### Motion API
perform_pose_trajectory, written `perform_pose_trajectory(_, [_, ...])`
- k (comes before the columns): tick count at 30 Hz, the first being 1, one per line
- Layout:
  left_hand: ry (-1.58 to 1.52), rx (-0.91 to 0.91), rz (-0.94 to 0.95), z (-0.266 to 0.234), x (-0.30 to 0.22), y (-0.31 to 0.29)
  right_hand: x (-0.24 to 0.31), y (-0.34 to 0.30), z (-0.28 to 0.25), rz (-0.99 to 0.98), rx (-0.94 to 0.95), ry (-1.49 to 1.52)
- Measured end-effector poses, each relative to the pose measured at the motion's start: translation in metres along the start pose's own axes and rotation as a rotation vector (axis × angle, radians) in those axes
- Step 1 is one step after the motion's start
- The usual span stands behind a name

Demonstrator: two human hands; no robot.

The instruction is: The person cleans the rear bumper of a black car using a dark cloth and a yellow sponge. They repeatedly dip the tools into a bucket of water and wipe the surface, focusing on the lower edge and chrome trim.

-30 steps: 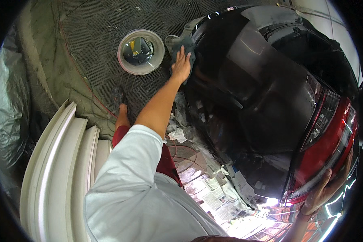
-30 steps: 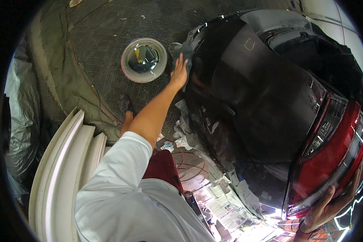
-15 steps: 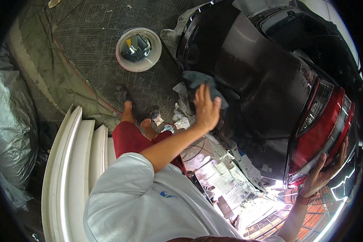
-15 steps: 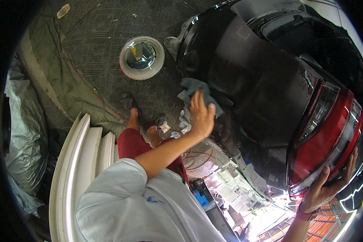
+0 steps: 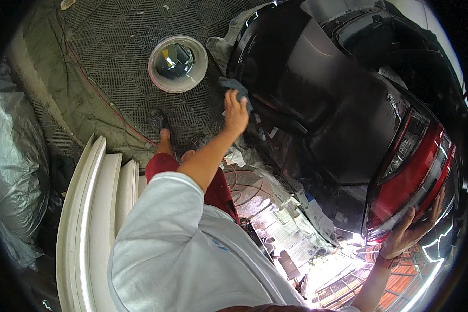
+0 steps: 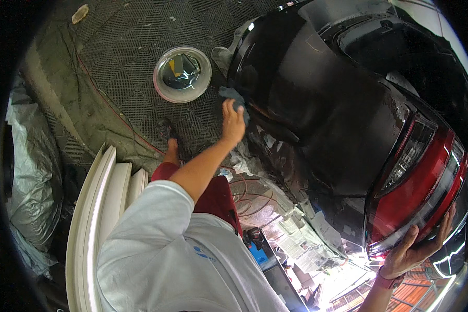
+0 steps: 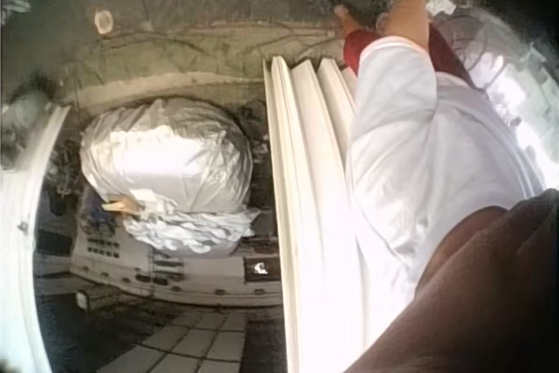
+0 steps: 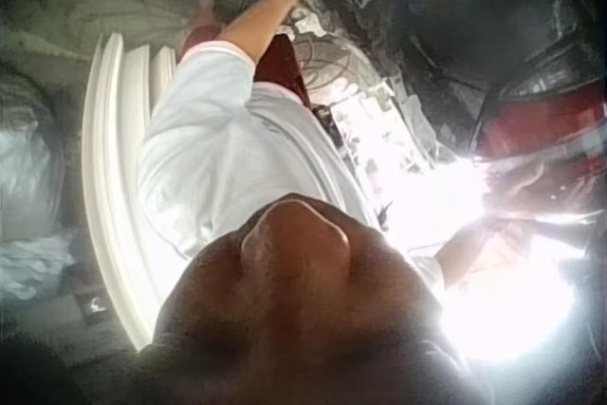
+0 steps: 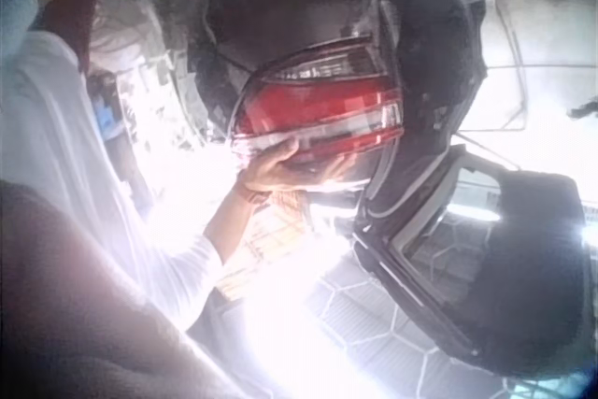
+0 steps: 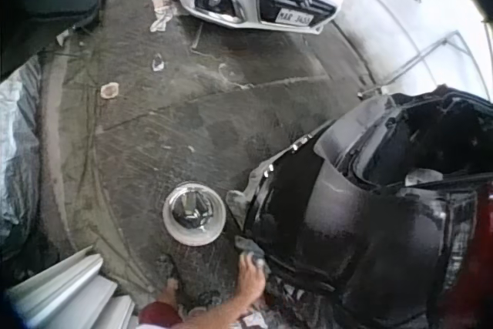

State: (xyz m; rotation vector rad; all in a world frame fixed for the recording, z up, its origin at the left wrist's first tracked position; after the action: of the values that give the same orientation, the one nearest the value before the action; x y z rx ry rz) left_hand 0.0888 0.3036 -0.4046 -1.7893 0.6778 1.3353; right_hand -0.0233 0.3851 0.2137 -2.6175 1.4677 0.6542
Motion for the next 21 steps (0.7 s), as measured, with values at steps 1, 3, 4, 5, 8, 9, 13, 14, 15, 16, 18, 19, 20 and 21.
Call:
perform_pose_trajectory(1, [-0.017,0.018,-0.039,-0.005,0.005,0.013,0.0,0.0,0.002,0.011,-0.005,0.014])
perform_pose_trajectory(3, [-0.024,0.057,0.117,-0.009,-0.01,0.007,-0.001,0.0,0.004,0.018,-0.002,0.032])
perform_pose_trajectory(4, [-0.03,0.094,0.228,-0.016,-0.03,-0.01,-0.002,-0.001,0.004,0.022,0.007,0.035])
perform_pose_trajectory(5, [-0.038,0.127,0.335,-0.022,-0.052,-0.025,-0.002,0.001,0.002,0.02,0.017,0.037])
perform_pose_trajectory(8, [-0.016,0.438,0.829,-0.041,-0.11,-0.036,0.003,0.0,0.002,0.02,0.034,0.013])
perform_pose_trajectory(9, [0.019,0.494,0.92,-0.04,-0.125,-0.02,0.003,-0.001,0.0,0.017,0.039,0.015])
perform_pose_trajectory(13, [0.277,0.446,0.96,-0.018,-0.2,0.101,0.006,0.001,-0.001,0.004,0.028,0.013])
perform_pose_trajectory(14, [0.225,0.383,0.838,-0.007,-0.213,0.139,0.008,0.002,-0.001,0.012,0.021,0.017])
perform_pose_trajectory(15, [0.242,0.274,0.766,0.003,-0.223,0.177,0.005,0.004,0.004,0.01,0.008,0.036])
perform_pose_trajectory(16, [0.225,0.212,0.697,0.024,-0.224,0.207,0.011,0.005,-0.002,0.005,0.018,0.014])
perform_pose_trajectory(18, [0.276,0.273,0.559,0.039,-0.253,0.211,0.003,0.008,0.002,-0.025,0.005,0.02])
perform_pose_trajectory(19, [0.353,0.311,0.565,0.043,-0.27,0.195,0.002,0.008,0.001,-0.022,0.009,0.0])
perform_pose_trajectory(20, [0.216,0.317,0.622,0.047,-0.28,0.168,0.005,0.008,-0.001,-0.019,0.016,-0.018])
perform_pose_trajectory(21, [0.082,0.323,0.672,0.045,-0.288,0.133,0.006,0.007,-0.002,-0.017,0.027,-0.03])
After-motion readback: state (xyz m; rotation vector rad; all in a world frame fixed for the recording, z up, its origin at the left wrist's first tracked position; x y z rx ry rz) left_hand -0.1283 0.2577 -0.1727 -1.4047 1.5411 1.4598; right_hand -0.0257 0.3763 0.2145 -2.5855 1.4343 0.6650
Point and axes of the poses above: each hand's wrist, its own y-axis towards the middle knuckle, its own z-axis out of the palm, x = y × z, the point moved 4 cm from there along y, towards the middle knuckle, and after that the axes turned 7 degrees about z, right-handed, at the moved point
